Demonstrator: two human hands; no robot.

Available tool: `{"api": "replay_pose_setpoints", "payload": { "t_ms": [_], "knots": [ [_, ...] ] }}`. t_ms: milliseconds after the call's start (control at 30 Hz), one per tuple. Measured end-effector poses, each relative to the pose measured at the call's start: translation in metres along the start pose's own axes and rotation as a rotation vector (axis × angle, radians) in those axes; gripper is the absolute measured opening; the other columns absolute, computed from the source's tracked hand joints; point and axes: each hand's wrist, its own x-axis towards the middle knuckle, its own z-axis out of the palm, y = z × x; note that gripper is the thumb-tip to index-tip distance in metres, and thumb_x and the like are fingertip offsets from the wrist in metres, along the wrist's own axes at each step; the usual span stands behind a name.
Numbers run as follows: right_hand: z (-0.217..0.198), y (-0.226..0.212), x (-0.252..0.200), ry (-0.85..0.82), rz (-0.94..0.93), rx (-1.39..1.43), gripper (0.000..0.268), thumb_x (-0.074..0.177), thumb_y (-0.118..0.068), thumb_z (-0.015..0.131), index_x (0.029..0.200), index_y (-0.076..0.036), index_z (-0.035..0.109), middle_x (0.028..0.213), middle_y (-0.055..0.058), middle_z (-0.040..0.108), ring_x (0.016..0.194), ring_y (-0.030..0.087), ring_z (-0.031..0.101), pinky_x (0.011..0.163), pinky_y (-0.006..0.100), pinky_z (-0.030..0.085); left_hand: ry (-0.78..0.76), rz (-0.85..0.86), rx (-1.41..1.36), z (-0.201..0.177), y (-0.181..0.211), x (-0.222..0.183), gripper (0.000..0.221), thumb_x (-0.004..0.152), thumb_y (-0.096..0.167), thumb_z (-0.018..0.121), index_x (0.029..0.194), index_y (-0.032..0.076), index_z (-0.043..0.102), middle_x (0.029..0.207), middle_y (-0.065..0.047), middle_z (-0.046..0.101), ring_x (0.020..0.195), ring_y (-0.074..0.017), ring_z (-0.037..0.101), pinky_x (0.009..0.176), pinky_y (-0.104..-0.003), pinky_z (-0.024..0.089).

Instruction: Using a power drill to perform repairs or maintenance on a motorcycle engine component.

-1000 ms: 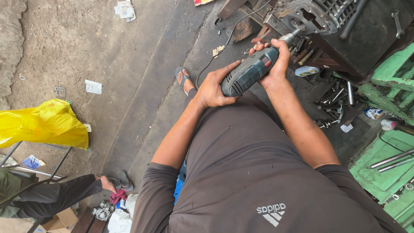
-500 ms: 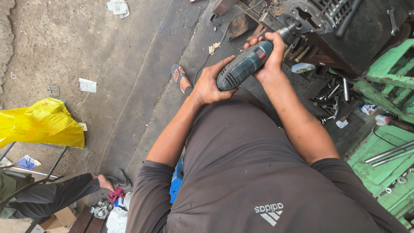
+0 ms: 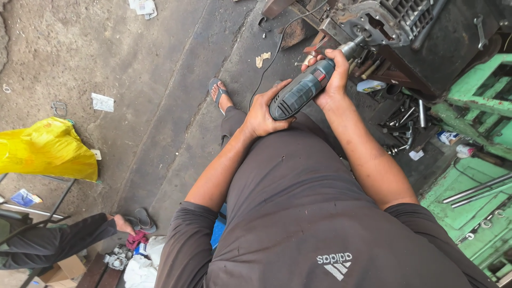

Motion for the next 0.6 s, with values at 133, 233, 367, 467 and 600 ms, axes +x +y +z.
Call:
{"api": "replay_pose_setpoints", "payload": {
  "t_ms": [133, 233, 367, 467, 600],
  "knots": [
    [0.0, -0.003, 0.008, 0.003, 0.011, 0.036, 0.024, 0.08, -0.025, 0.069, 0.078, -0.006, 0.056, 0.078, 0.013, 0.064, 0.074, 0.027, 0.064, 0.079, 0.04, 0.059, 0.048, 0.073, 0.062, 0.0, -0.007, 0.001, 0.09, 0.069, 0.026, 0.086, 0.149, 0.002, 0.052, 0.124, -0.022, 0.073, 0.12, -0.0357, 0.072, 0.106, -0.04, 0.053],
    [-0.006, -0.002, 0.007, 0.015, 0.012, 0.056, 0.023, 0.082, -0.024, 0.07, 0.08, -0.006, 0.056, 0.08, 0.012, 0.064, 0.077, 0.025, 0.063, 0.083, 0.041, 0.06, 0.039, 0.085, 0.059, -0.003, -0.006, 0.0, 0.091, 0.069, 0.027, 0.086, 0.15, 0.003, 0.051, 0.124, -0.023, 0.072, 0.12, -0.0373, 0.071, 0.106, -0.041, 0.053],
    [0.006, -0.009, -0.007, -0.003, 0.027, 0.015, 0.023, 0.08, -0.029, 0.068, 0.079, -0.01, 0.056, 0.079, 0.009, 0.064, 0.079, 0.026, 0.065, 0.081, 0.046, 0.059, 0.002, 0.123, 0.05, -0.008, -0.01, 0.005, 0.093, 0.068, 0.028, 0.086, 0.15, 0.001, 0.049, 0.131, -0.024, 0.069, 0.124, -0.038, 0.069, 0.107, -0.041, 0.052],
    [-0.001, -0.006, -0.009, -0.016, 0.02, 0.017, 0.024, 0.08, -0.033, 0.067, 0.08, -0.013, 0.056, 0.08, 0.006, 0.064, 0.082, 0.027, 0.066, 0.079, 0.052, 0.057, -0.043, 0.187, 0.106, -0.01, -0.014, 0.013, 0.094, 0.067, 0.027, 0.088, 0.148, 0.0, 0.05, 0.133, -0.026, 0.067, 0.125, -0.0393, 0.067, 0.108, -0.042, 0.052],
    [-0.004, 0.004, 0.006, -0.051, 0.001, 0.051, 0.025, 0.081, -0.035, 0.067, 0.082, -0.013, 0.057, 0.082, 0.006, 0.063, 0.086, 0.027, 0.065, 0.081, 0.053, 0.056, -0.092, 0.14, 0.083, -0.026, -0.009, 0.018, 0.093, 0.067, 0.027, 0.086, 0.149, -0.001, 0.05, 0.134, -0.025, 0.068, 0.125, -0.0387, 0.067, 0.106, -0.042, 0.053]
  ]
}}
